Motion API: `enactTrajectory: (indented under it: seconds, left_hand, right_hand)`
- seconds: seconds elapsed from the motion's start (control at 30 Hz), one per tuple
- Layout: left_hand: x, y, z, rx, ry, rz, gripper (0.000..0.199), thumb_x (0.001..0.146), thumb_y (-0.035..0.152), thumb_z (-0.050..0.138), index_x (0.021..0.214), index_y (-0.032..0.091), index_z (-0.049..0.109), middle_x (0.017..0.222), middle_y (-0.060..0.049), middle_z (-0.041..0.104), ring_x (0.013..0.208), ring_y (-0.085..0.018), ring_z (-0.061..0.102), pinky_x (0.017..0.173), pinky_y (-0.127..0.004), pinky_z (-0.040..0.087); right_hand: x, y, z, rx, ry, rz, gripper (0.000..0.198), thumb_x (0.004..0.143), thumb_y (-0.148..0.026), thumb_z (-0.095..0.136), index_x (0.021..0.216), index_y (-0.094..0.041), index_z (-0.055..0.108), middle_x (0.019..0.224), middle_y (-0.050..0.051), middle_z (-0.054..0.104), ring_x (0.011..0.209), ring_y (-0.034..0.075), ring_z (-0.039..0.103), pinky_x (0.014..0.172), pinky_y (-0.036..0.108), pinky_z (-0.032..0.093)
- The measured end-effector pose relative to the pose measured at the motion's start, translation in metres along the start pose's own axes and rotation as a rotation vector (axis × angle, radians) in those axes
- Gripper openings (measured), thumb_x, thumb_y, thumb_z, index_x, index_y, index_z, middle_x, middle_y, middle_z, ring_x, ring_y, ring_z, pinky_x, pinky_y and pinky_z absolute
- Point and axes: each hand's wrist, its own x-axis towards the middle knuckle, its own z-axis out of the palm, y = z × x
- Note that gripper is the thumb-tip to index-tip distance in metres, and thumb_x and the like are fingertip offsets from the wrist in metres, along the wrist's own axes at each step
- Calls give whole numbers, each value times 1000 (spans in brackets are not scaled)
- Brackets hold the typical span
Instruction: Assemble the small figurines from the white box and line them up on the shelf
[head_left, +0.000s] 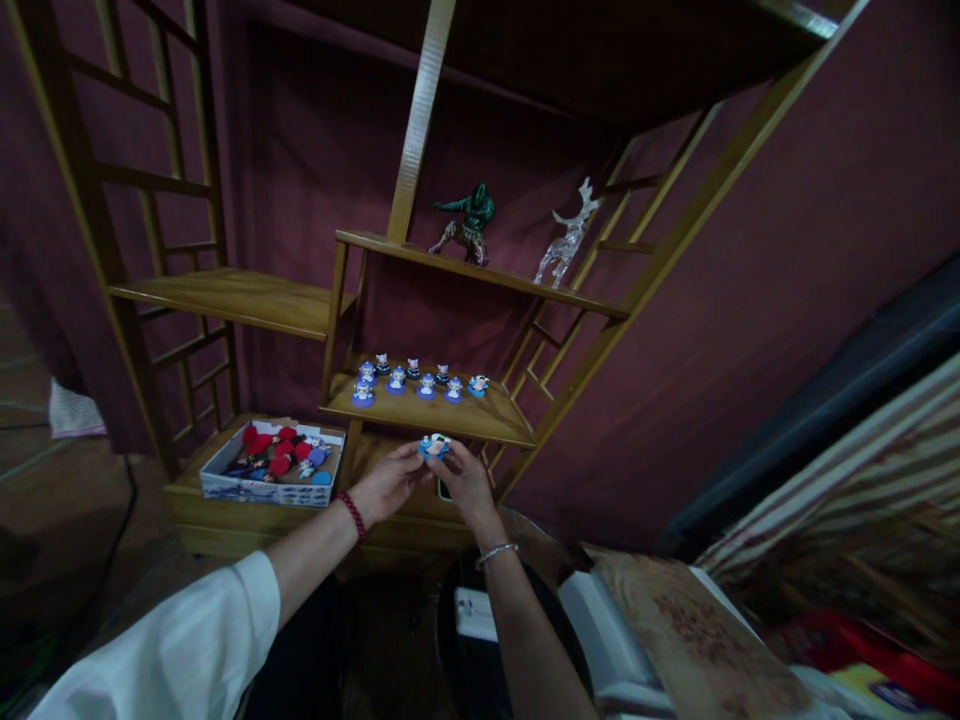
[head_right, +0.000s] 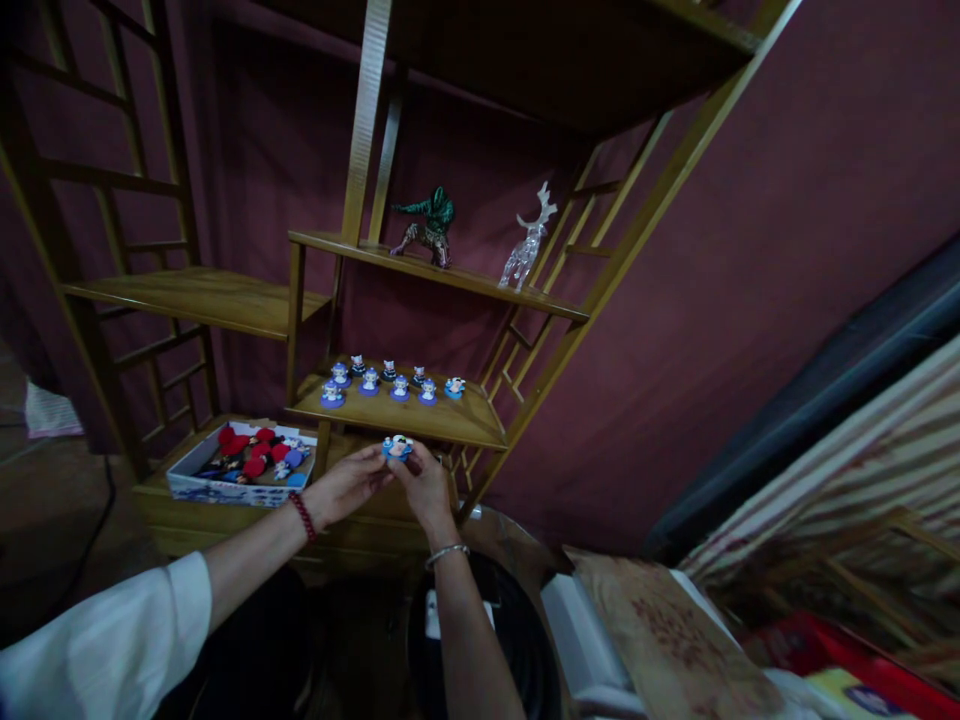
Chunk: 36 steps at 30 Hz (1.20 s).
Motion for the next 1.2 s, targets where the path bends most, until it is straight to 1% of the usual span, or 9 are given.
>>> enactTrajectory:
  seconds: [0.27, 0.37, 0.47, 0.57, 0.63, 0.7, 0.77, 1.0, 1.2]
  left_hand:
    - [17, 3, 23, 178, -5, 39, 16, 70, 7, 60, 85, 11, 59, 83, -6, 63, 68, -10, 58, 67, -24, 46]
    - [24, 0, 32, 305, 21, 98, 20, 71, 8, 57, 90, 12, 57, 81, -6, 63, 68, -11, 58, 66, -24, 46]
    - [34, -5, 39, 453, 48, 177, 27, 69, 5, 52, 94, 14, 56, 87, -7, 63, 72, -12, 58, 65, -24, 46]
    - [46, -9, 43, 610, 51, 276, 33, 66, 1, 48, 93, 16, 58, 94, -7, 62, 78, -14, 57, 73, -29, 46]
    - [52, -9, 45, 697, 37, 353, 35, 64, 0, 49, 91, 19, 60, 96, -5, 62, 88, -18, 55, 86, -33, 41]
    - [56, -8, 46, 787, 20, 414, 38, 61, -1, 51, 91, 21, 61, 100, -4, 62, 100, -20, 50, 97, -35, 30]
    - [59, -5, 47, 878, -2, 439, 41, 59, 0, 52, 93, 22, 61, 105, -4, 60, 108, -22, 45, 102, -35, 22]
    - [81, -1, 48, 1082, -133, 519, 47, 58, 3, 53, 102, 20, 59, 115, -6, 55, 115, -24, 39, 104, -34, 19]
    - [98, -3, 46, 1211, -145, 465, 48, 60, 5, 53, 106, 19, 57, 120, -6, 53, 119, -25, 36, 104, -36, 19]
  right_hand:
    - [12, 3, -18, 124, 81, -3, 33, 63, -25, 65, 94, -21, 57, 92, 2, 67, 90, 17, 61, 82, 31, 47]
    - [19, 7, -26, 143, 116, -2, 31, 62, -25, 65, 92, -21, 57, 91, 1, 67, 88, 16, 61, 84, 31, 47]
    - [27, 8, -36, 140, 155, 10, 29, 61, -26, 66, 88, -19, 57, 91, 2, 67, 88, 17, 62, 84, 32, 46]
    - [34, 9, -46, 111, 200, 16, 32, 60, -29, 66, 88, -18, 56, 92, 4, 67, 88, 18, 62, 84, 33, 46]
    - [40, 11, -52, 84, 225, 7, 34, 59, -31, 67, 88, -17, 56, 92, 6, 67, 87, 18, 62, 84, 33, 46]
    - [46, 14, -58, 63, 238, -1, 36, 58, -33, 67, 88, -17, 56, 92, 6, 67, 87, 19, 62, 84, 33, 46]
    - [51, 17, -63, 34, 251, -3, 37, 57, -35, 68, 87, -17, 56, 91, 6, 67, 86, 19, 62, 82, 33, 47]
    - [66, 19, -78, -148, 302, 0, 35, 58, -38, 66, 83, -16, 58, 82, 5, 67, 77, 17, 62, 75, 32, 49]
    - [78, 28, -88, -243, 312, 20, 34, 57, -38, 65, 82, -17, 59, 77, 4, 67, 72, 17, 62, 72, 32, 49]
